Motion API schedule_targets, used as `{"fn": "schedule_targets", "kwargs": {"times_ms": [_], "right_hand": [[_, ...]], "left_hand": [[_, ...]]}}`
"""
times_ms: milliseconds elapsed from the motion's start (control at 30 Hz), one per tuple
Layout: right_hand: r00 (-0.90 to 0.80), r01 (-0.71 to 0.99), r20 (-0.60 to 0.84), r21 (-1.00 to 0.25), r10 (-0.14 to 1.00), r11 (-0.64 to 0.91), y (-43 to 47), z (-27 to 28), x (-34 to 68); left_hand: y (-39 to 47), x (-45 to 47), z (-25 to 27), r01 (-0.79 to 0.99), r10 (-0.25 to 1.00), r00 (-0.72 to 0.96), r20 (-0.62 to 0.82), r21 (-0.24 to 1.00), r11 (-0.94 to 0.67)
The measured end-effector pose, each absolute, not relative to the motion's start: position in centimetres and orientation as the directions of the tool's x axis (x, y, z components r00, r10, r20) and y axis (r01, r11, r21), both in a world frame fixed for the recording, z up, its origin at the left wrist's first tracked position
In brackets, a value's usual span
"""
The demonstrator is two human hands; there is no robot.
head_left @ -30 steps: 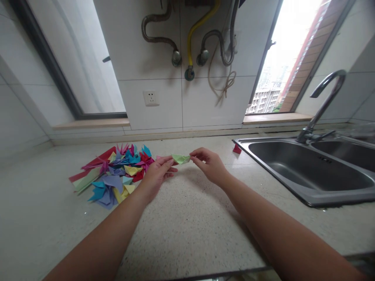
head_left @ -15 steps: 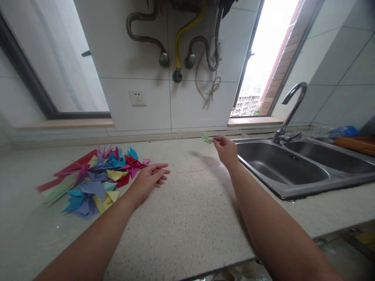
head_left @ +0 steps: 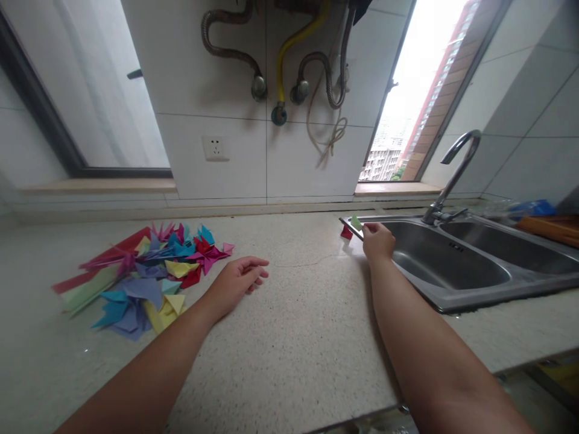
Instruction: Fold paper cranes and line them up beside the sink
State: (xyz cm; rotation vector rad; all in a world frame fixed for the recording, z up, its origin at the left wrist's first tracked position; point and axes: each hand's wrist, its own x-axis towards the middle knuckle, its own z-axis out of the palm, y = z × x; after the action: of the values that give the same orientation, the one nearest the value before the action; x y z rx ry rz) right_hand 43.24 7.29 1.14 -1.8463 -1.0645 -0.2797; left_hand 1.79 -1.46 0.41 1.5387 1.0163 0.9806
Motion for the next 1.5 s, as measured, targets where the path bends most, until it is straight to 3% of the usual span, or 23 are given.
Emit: {"fn": "schedule_targets", "kwargs": {"times_ms": [333, 900, 1133, 1267, 1367, 1500], "right_hand": [[0.557, 0.805, 0.528, -0.533, 0.641, -0.261, 7.5, 1.3, 41.5], [0.564, 0.807, 0.517, -0.510, 0.644, -0.298, 7.3, 1.2, 41.3], [0.536, 0.814, 0.549, -0.538, 0.642, -0.219, 7.3, 1.3, 40.8], [0.445, 0.851, 0.544, -0.505, 0.711, -0.146, 7.7, 1.0, 40.5], [0.442, 0.858, 0.471, -0.469, 0.764, -0.207, 7.8, 0.6, 40.7], [0.504, 0.830, 0.425, -0.477, 0.752, -0.287, 7.9, 0.3, 41.2]], "left_hand": [[-2.1, 1.9, 0.9, 0.239, 0.939, 0.335, 0.073, 0.958, -0.160], [-2.1, 1.9, 1.1, 0.253, 0.928, 0.360, 0.096, 0.947, -0.196], [-2.2, 1.8, 1.1, 0.260, 0.926, 0.363, 0.102, 0.944, -0.205], [-2.2, 1.8, 1.2, 0.259, 0.924, 0.365, 0.109, 0.942, -0.214], [-2.2, 1.9, 1.2, 0.274, 0.919, 0.375, 0.124, 0.932, -0.237], [-2.1, 1.8, 1.1, 0.278, 0.916, 0.378, 0.134, 0.927, -0.250]]}}
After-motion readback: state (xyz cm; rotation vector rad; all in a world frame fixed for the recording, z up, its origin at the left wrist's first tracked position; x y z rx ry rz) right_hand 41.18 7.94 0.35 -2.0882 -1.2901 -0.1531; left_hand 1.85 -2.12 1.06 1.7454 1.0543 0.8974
